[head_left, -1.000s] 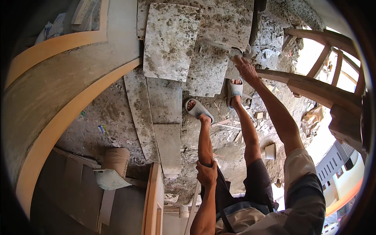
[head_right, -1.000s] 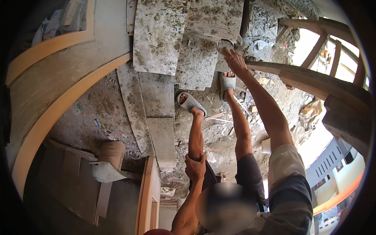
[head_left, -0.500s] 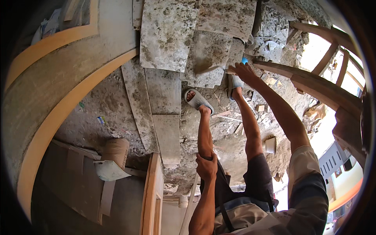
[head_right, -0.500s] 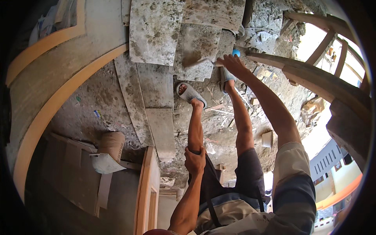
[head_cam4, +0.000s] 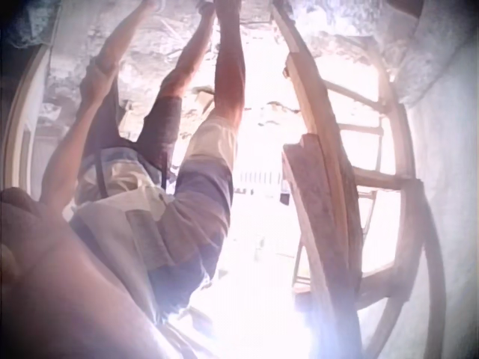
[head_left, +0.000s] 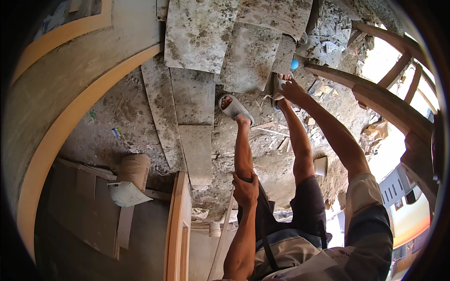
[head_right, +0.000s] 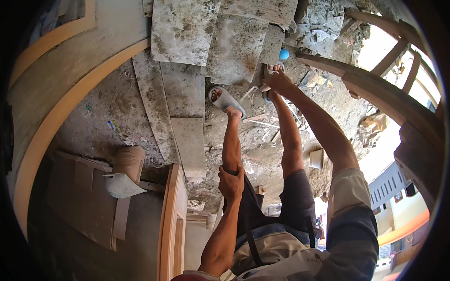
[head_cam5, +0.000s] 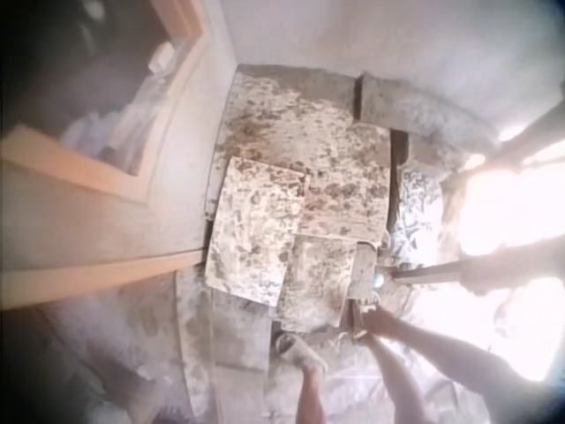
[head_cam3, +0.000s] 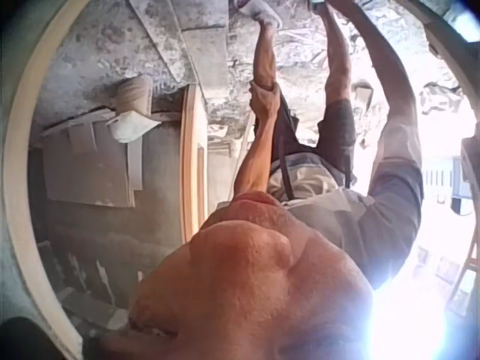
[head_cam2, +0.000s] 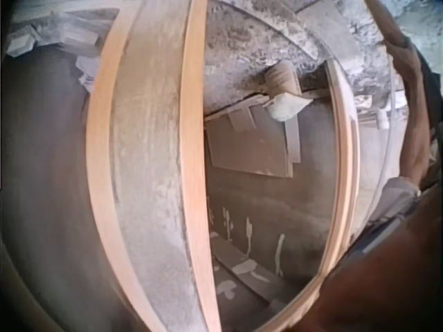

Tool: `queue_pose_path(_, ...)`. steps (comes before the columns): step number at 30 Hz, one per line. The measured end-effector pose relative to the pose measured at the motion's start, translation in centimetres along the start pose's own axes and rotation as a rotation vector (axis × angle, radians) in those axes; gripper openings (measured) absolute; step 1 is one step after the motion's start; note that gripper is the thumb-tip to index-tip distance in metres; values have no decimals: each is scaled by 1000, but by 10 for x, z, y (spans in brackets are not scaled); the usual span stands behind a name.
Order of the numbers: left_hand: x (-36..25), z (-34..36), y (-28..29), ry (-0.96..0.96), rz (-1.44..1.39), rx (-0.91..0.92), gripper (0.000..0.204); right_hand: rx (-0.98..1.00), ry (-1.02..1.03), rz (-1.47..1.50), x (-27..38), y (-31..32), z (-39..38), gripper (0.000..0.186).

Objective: The person uses a trowel to apply and smooth cement onto a wall next to a wooden ladder in an unfinished room.

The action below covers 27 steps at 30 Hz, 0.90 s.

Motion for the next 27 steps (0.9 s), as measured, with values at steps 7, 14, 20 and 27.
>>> queue_pose_path(7, 10, 1, 7, 44, 47, 40, 82, -672, -543, 405, -62, 50, -12, 46)
queue_pose_path(14, -1, 3, 9, -27, 54, -5, 83, -328, -216, 257, -39, 32, -43, 50)
queue_pose_path(20, -3, 5, 12, -34, 87, -24, 83, -776, -934, 875, -99, 120, 12, 48)
queue_pose_path(27, -7, 4, 7, -59, 76, -38, 83, -947, -974, 783, -134, 172, 65, 46)
Point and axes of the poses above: each hand's wrist, its own z-axis towards the middle knuckle, its own y-axis out of the back of the hand, x = y × z, the point moved 5 cm from there along z, towards the middle knuckle, and after that the axes turned 11 degrees about -x, right-handed, at the moved point
